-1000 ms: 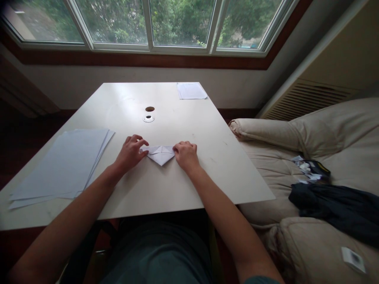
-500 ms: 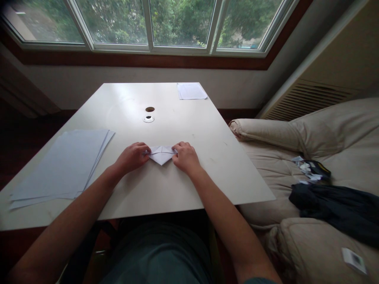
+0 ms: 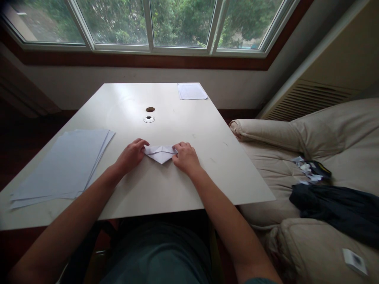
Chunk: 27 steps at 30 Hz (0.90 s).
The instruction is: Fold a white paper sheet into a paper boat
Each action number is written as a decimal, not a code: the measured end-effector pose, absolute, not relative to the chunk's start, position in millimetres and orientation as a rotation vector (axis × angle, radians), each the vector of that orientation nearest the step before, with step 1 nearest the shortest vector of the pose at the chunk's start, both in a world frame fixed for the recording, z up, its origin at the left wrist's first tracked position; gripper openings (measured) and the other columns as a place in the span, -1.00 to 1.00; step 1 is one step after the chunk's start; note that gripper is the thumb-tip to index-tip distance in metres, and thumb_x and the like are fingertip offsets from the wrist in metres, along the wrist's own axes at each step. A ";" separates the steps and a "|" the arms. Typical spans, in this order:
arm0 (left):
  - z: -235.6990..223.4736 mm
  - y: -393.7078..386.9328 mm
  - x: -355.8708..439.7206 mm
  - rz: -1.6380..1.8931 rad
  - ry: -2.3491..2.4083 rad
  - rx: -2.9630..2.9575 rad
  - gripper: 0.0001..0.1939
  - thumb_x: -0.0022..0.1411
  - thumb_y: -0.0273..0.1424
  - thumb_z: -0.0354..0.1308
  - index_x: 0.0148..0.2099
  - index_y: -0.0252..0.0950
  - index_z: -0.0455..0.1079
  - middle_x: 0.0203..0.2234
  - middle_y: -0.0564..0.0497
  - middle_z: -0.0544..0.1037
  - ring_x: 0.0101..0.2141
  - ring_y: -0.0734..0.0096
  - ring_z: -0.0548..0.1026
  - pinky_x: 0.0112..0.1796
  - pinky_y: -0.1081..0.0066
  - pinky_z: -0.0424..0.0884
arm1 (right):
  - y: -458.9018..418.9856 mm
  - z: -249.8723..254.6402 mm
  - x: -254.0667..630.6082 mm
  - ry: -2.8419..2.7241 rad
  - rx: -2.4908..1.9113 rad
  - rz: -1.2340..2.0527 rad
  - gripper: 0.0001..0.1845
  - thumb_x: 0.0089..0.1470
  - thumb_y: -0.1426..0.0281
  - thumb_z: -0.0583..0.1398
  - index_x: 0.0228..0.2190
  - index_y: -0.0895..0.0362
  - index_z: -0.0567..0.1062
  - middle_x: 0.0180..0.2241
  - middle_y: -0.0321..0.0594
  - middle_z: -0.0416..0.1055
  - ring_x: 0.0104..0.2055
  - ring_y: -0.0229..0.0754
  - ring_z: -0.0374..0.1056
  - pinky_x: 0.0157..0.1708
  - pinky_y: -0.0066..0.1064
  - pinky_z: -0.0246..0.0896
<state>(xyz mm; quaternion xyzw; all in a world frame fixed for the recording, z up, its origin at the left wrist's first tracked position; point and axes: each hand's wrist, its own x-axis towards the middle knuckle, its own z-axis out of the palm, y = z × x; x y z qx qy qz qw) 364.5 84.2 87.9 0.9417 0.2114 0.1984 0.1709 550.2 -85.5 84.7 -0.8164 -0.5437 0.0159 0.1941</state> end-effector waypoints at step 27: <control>89.3 83.1 361.7 0.399 0.334 2.820 -0.66 0.19 -0.17 0.23 -0.02 -0.16 0.54 -0.11 -0.13 0.49 -0.11 0.15 0.43 -0.02 0.19 0.36 | -89.8 89.9 541.3 -1.526 -2.309 0.078 -0.48 -0.01 0.29 0.18 0.04 -0.06 0.40 0.03 -0.10 0.37 0.07 0.08 0.20 0.07 -0.02 -0.05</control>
